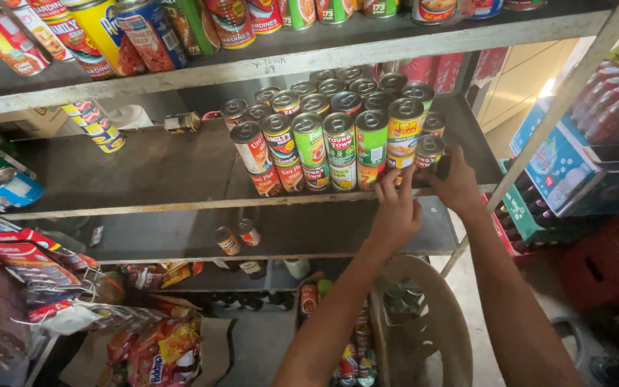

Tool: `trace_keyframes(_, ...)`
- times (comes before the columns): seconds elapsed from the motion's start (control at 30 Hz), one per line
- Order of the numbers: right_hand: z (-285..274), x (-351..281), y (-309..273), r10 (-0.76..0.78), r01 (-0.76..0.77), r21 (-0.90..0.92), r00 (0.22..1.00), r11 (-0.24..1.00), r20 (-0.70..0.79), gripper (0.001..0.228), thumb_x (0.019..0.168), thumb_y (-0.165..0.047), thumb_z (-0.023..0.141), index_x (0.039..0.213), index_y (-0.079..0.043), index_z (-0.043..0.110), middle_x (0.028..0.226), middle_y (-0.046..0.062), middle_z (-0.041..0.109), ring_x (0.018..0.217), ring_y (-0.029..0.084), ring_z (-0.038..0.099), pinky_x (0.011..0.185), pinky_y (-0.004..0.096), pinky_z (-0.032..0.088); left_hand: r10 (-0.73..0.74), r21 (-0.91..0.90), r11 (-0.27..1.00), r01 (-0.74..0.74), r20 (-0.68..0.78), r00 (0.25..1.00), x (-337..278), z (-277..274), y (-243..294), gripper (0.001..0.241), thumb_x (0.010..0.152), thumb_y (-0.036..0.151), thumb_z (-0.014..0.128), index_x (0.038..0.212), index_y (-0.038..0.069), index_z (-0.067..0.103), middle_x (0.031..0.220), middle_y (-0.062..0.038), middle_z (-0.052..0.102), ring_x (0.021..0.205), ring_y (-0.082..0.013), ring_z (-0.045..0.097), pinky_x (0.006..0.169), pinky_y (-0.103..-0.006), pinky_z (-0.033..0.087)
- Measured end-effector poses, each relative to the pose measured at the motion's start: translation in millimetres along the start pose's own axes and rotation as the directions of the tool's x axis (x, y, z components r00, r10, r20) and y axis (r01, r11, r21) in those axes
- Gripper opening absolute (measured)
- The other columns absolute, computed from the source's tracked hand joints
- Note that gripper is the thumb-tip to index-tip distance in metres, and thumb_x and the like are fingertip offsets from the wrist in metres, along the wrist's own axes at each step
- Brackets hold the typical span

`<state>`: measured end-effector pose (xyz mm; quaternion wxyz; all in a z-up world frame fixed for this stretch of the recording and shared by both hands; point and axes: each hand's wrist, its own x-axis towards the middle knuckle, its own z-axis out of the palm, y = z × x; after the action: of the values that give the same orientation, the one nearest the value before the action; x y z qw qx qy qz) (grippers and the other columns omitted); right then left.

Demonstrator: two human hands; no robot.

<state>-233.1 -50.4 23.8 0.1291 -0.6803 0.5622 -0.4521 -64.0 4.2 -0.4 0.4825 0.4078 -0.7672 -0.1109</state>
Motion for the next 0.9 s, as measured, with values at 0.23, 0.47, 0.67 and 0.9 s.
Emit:
trace_keyframes(0.23,6.6,5.4,-5.1,0.014,-0.013,0.017,1.000,1.000,-0.027,0.067,0.083,-0.026,0.087,0.130,0.001,0.046,0.097,0.020,0.072,0.088,0.035,0.073,0.074,0.045,0.055,0.073,0.068,0.995,-0.069,-0.060,0.996,7.5,-5.3,6.4,0.077,0.087,0.008,0.064,0.156,-0.001,0.031,0.146,-0.031,0.032,0.125,-0.0508,0.037,0.112,-0.0610,0.032)
trace_keyframes(0.47,10.8,-10.8,0.0,-0.114,0.126,0.064,0.981,0.990,-0.155,0.064,0.090,-0.017,0.083,0.137,0.005,0.044,0.114,0.026,0.071,0.106,0.036,0.073,0.084,0.041,0.058,0.050,0.112,0.993,-0.043,-0.064,0.997,10.8,-5.2,8.4,0.075,0.083,0.006,0.065,0.152,-0.002,0.036,0.143,-0.030,0.036,0.123,-0.0497,0.038,0.109,-0.0597,0.033)
trace_keyframes(0.67,0.1,-32.6,-13.4,-0.152,0.190,0.186,0.968,0.964,-0.199,0.057,0.095,-0.002,0.075,0.141,0.004,0.043,0.127,0.023,0.068,0.121,0.029,0.069,0.094,0.038,0.058,0.012,0.183,0.983,0.000,-0.066,0.998,13.8,0.1,13.0,0.075,0.079,0.004,0.067,0.148,-0.002,0.038,0.142,-0.030,0.035,0.124,-0.0492,0.038,0.109,-0.0581,0.034)
trace_keyframes(0.9,-0.3,-38.3,-14.0,-0.079,0.139,0.375,0.982,0.917,-0.170,0.058,0.093,0.008,0.070,0.142,0.002,0.039,0.134,0.019,0.061,0.126,0.024,0.064,0.097,0.034,0.059,-0.017,0.144,0.989,0.022,-0.035,0.999,20.9,4.2,12.9,0.078,0.077,0.000,0.068,0.149,-0.005,0.037,0.144,-0.029,0.036,0.126,-0.0491,0.039,0.110,-0.0554,0.033)
